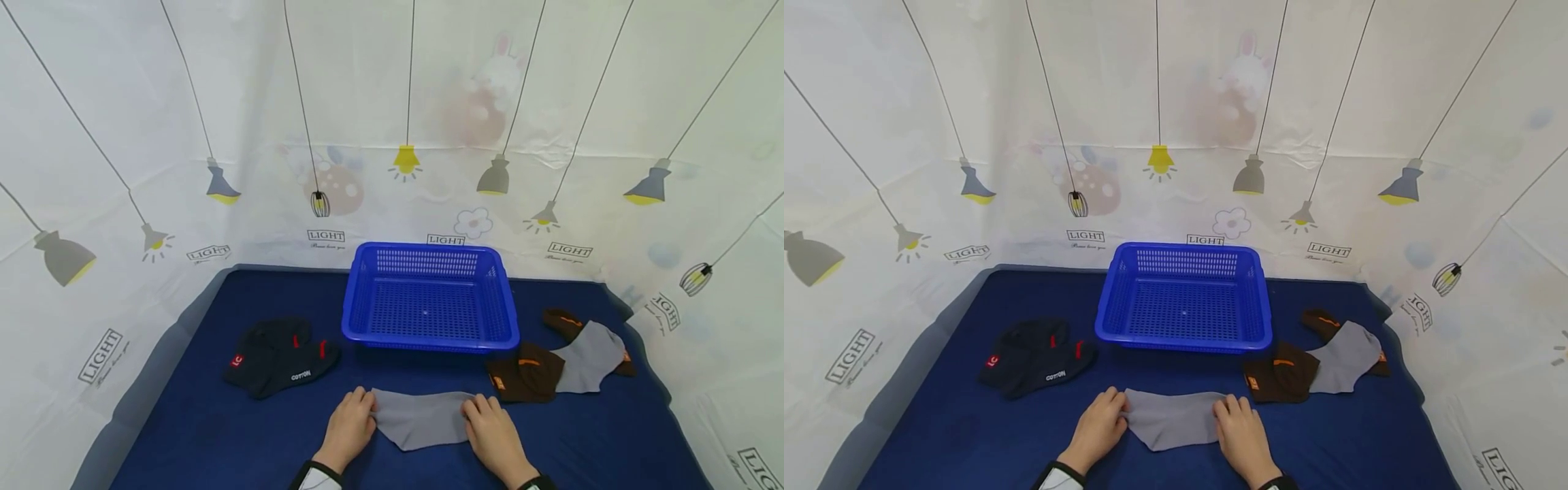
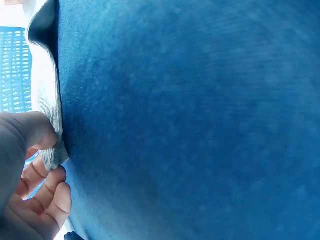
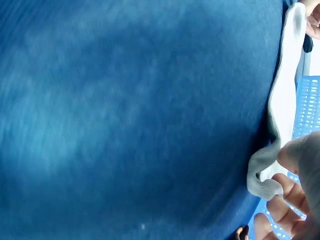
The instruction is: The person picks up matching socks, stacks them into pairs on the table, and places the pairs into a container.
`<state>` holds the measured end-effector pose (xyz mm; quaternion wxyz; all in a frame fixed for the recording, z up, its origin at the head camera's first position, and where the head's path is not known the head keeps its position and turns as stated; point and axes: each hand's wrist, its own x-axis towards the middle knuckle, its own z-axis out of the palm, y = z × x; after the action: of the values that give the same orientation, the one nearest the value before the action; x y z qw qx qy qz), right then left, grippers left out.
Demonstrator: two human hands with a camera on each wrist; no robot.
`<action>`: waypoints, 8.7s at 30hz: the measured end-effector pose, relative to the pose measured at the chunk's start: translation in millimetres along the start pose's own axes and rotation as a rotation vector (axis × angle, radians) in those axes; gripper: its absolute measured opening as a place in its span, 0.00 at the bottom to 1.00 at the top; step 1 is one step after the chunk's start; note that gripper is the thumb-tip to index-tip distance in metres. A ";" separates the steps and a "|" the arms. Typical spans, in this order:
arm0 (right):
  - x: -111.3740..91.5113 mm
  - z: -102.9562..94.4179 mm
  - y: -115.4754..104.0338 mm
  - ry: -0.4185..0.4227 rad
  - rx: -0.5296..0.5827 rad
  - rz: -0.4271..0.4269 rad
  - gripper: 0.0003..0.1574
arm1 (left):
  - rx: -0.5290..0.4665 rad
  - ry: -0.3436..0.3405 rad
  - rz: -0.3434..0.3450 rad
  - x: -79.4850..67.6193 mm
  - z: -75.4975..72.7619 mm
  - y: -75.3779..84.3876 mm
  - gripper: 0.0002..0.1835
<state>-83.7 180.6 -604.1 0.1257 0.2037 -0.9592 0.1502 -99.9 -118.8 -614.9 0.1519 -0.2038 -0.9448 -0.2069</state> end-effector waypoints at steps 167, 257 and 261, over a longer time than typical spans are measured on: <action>87.8 -16.9 -54.3 0.213 0.231 -0.406 0.23 | 0.107 0.141 -0.046 -36.8 24.7 -80.3 0.25; 23.4 11.4 26.4 -0.020 0.109 -0.235 0.19 | 0.205 -0.116 0.192 27.9 -10.0 13.4 0.14; 28.0 37.9 44.3 0.095 0.142 -0.298 0.15 | 0.226 -0.051 0.221 33.5 -18.2 9.4 0.16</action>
<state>-134.3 196.4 -641.1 0.1772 0.3445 -0.8985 0.2066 -121.1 -108.4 -583.6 0.1715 -0.2933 -0.9374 -0.0761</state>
